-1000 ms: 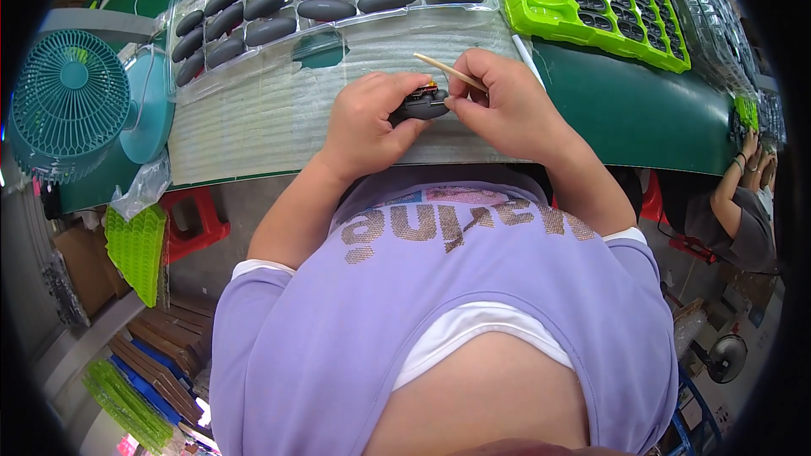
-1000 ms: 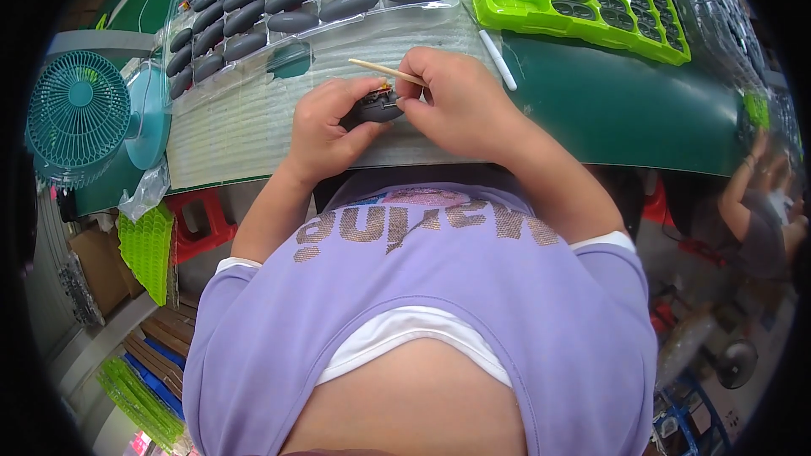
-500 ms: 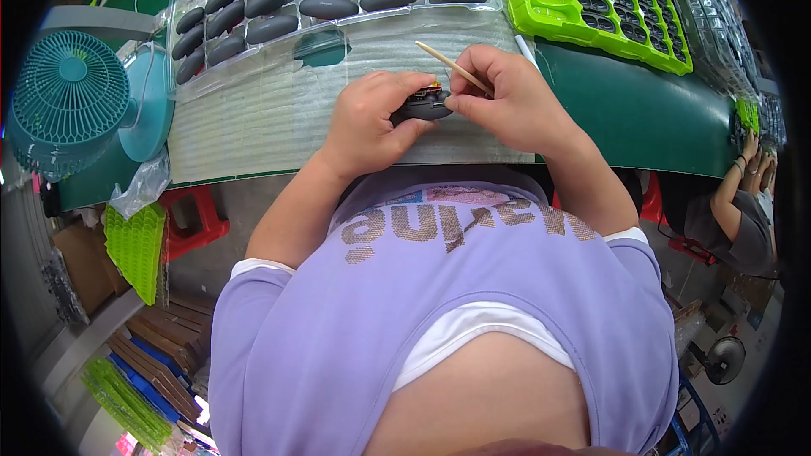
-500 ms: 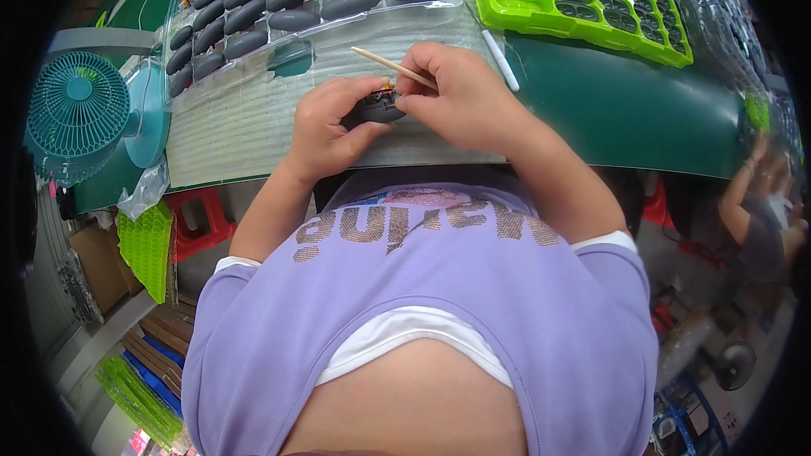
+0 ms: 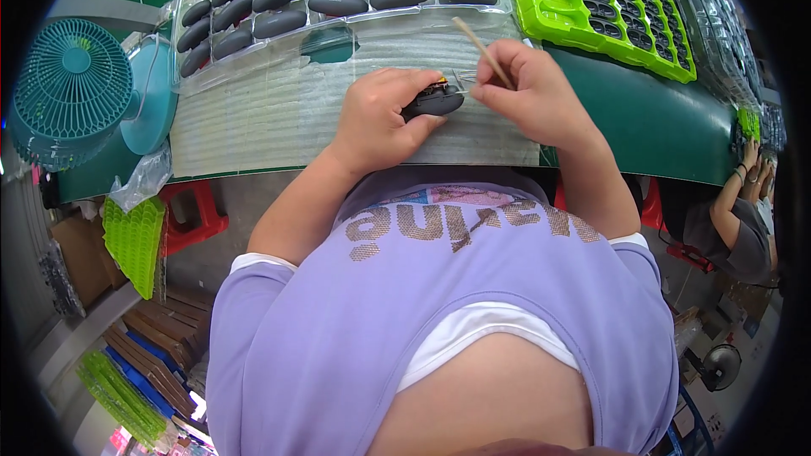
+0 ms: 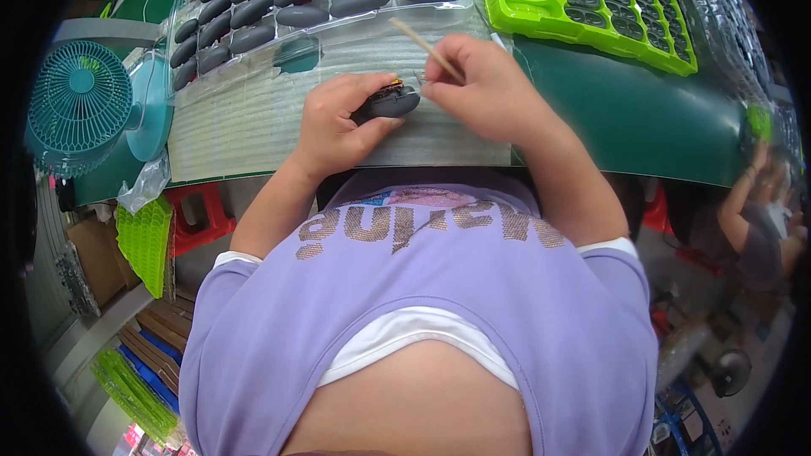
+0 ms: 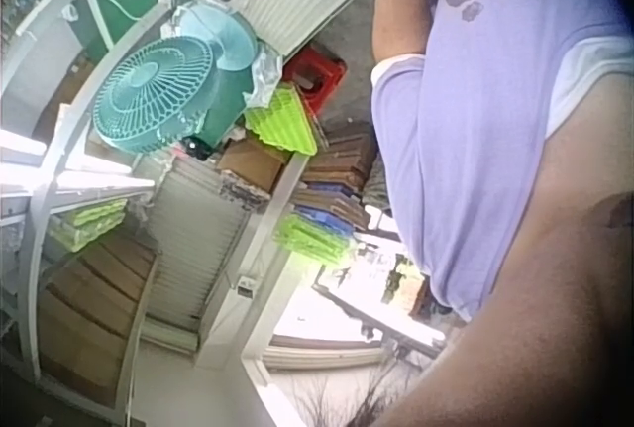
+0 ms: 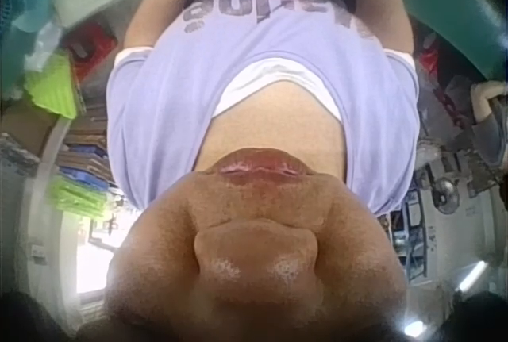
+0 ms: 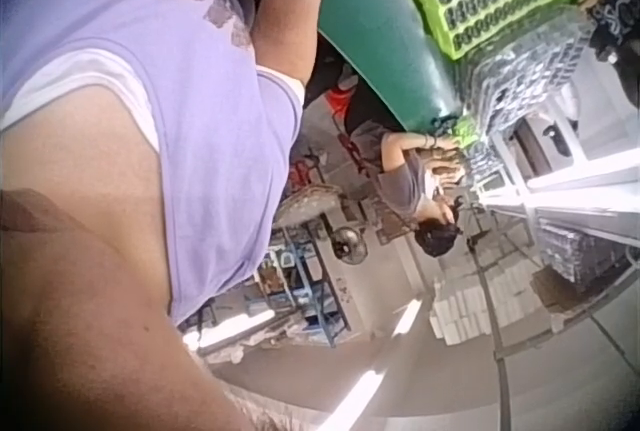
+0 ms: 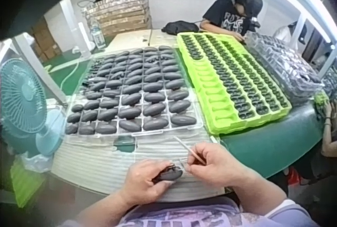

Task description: The person assembles small electronic housings by inserting batteries and circuit boards into plastic shells, then prying the components into place with a wooden stick.

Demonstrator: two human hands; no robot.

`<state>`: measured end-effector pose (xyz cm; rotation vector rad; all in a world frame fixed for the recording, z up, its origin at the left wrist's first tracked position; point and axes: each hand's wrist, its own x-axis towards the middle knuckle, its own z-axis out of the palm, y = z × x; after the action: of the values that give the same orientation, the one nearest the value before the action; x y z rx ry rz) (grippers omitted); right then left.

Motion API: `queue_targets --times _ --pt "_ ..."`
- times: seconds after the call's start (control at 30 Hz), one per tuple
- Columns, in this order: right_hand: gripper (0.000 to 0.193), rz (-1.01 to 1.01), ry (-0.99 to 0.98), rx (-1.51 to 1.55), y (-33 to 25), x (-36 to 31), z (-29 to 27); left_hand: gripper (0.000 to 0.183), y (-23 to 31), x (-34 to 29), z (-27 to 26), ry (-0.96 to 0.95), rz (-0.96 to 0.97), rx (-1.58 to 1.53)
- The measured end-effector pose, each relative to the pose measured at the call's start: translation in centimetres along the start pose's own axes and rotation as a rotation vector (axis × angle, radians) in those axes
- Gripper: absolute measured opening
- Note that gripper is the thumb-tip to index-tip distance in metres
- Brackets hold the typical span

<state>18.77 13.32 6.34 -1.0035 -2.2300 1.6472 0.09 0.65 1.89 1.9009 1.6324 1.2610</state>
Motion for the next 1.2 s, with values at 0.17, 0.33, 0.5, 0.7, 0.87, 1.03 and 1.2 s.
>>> queue_targets --times 0.17,0.33,0.5,0.7,0.87,1.03,1.2 --pt "0.015 -0.007 0.195 -0.086 1.1 0.1 -1.6 0.044 0.0 0.0 0.1 0.008 0.004 0.0" --pt "0.015 -0.053 0.362 -0.271 2.1 0.7 -0.9 0.046 0.0 0.0 0.1 -0.005 0.008 0.002" --pt "0.016 -0.03 0.353 -0.446 2.5 1.2 -0.9 0.043 0.3 0.2 0.1 0.037 -0.012 -0.01" --pt "0.016 0.059 0.273 -0.132 1.2 -0.4 -1.9 0.044 0.3 0.2 0.4 0.122 -0.031 -0.026" --pt "0.038 0.113 0.051 0.439 -0.4 -1.7 1.1 0.047 2.0 1.0 1.5 0.192 -0.103 -0.112" --pt "0.044 0.055 0.079 0.624 0.6 -1.4 1.8 0.048 3.4 1.5 1.4 0.173 -0.146 -0.159" --pt "0.042 0.084 0.073 0.62 0.2 -2.0 1.4 0.03 3.7 1.8 0.8 0.135 -0.478 -0.683"
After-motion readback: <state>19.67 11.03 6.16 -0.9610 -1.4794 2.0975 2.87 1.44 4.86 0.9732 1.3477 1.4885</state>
